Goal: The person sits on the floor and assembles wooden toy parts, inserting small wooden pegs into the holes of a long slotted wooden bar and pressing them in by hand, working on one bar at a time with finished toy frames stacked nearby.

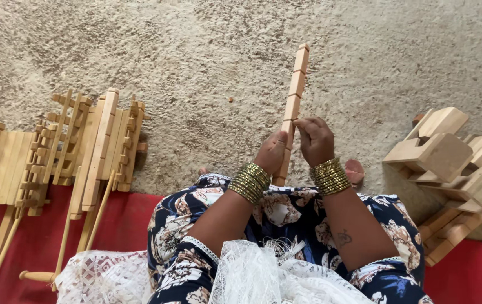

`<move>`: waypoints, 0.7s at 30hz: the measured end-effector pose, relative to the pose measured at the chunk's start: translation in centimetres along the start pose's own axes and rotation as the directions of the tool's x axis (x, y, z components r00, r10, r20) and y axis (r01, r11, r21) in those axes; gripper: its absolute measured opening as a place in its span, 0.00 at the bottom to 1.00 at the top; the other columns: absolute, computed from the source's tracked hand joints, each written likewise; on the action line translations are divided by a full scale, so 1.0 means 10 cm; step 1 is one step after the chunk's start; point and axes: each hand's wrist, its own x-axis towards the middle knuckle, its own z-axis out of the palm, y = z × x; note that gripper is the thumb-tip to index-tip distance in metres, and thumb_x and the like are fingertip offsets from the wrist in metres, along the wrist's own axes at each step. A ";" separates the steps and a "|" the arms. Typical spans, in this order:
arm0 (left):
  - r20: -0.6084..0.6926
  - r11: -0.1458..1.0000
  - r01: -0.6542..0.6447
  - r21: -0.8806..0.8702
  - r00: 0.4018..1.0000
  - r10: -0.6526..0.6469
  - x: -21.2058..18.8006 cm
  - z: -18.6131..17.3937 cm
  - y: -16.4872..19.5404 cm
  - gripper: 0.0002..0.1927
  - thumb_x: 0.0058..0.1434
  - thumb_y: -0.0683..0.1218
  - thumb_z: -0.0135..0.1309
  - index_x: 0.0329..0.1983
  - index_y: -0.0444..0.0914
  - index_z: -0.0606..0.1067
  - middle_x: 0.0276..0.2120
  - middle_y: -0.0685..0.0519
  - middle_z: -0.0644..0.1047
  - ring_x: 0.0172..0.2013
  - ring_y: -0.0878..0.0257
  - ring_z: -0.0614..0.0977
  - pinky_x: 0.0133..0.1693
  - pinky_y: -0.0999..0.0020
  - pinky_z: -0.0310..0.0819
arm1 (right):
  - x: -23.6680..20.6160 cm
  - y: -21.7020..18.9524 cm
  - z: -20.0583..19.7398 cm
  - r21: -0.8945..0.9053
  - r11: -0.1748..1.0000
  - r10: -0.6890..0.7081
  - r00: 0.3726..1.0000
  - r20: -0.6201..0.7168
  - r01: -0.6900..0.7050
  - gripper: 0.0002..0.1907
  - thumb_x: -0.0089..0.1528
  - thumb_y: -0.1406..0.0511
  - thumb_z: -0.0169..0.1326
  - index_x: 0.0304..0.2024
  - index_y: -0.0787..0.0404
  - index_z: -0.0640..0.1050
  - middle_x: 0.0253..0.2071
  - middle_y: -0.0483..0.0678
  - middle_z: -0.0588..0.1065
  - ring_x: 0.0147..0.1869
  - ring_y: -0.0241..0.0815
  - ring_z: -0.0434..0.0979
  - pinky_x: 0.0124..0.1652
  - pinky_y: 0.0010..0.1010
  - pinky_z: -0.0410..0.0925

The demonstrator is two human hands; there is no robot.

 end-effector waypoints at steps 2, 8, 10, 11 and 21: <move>-0.036 0.993 0.111 0.040 0.993 -0.110 0.03 -0.02 0.01 0.29 0.72 0.62 0.27 0.51 0.36 0.71 0.33 0.50 0.77 0.31 0.63 0.81 0.33 0.67 0.80 | 0.00 0.01 0.02 0.003 1.000 0.007 1.000 0.007 -0.007 0.06 0.67 0.68 0.56 0.42 0.63 0.82 0.38 0.52 0.79 0.36 0.42 0.80 0.33 0.29 0.75; -0.106 0.913 0.277 -0.300 0.942 -0.320 0.10 -0.23 0.11 0.26 0.73 0.54 0.32 0.56 0.30 0.72 0.40 0.39 0.78 0.32 0.58 0.82 0.32 0.67 0.81 | -0.09 -0.27 0.24 0.200 0.935 -0.320 0.941 0.108 0.294 0.03 0.70 0.71 0.55 0.45 0.60 0.79 0.41 0.50 0.78 0.41 0.42 0.79 0.41 0.27 0.78; -0.129 0.873 0.239 -0.425 0.939 -0.320 0.08 -0.30 0.15 0.25 0.72 0.53 0.34 0.61 0.32 0.71 0.43 0.40 0.78 0.34 0.60 0.82 0.33 0.70 0.82 | -0.12 -0.37 0.15 0.179 0.961 -0.241 0.955 0.173 0.210 0.06 0.66 0.72 0.54 0.45 0.62 0.81 0.41 0.51 0.77 0.40 0.43 0.79 0.39 0.29 0.76; -0.142 0.887 0.242 -0.393 0.937 -0.319 0.08 -0.31 0.17 0.24 0.72 0.52 0.35 0.61 0.33 0.70 0.44 0.40 0.78 0.34 0.60 0.82 0.33 0.70 0.81 | -0.11 -0.42 0.13 0.165 0.972 -0.198 0.958 0.205 0.166 0.08 0.64 0.73 0.54 0.45 0.63 0.81 0.40 0.52 0.77 0.40 0.44 0.79 0.38 0.30 0.75; -0.310 0.875 -0.158 0.457 0.894 0.323 0.32 -0.26 -0.51 0.21 0.78 0.50 0.33 0.62 0.34 0.70 0.52 0.41 0.78 0.46 0.55 0.83 0.47 0.63 0.82 | 0.03 -0.53 -0.02 0.160 0.980 -0.149 0.974 0.172 0.121 0.06 0.64 0.73 0.56 0.43 0.63 0.82 0.41 0.51 0.77 0.42 0.45 0.80 0.39 0.31 0.75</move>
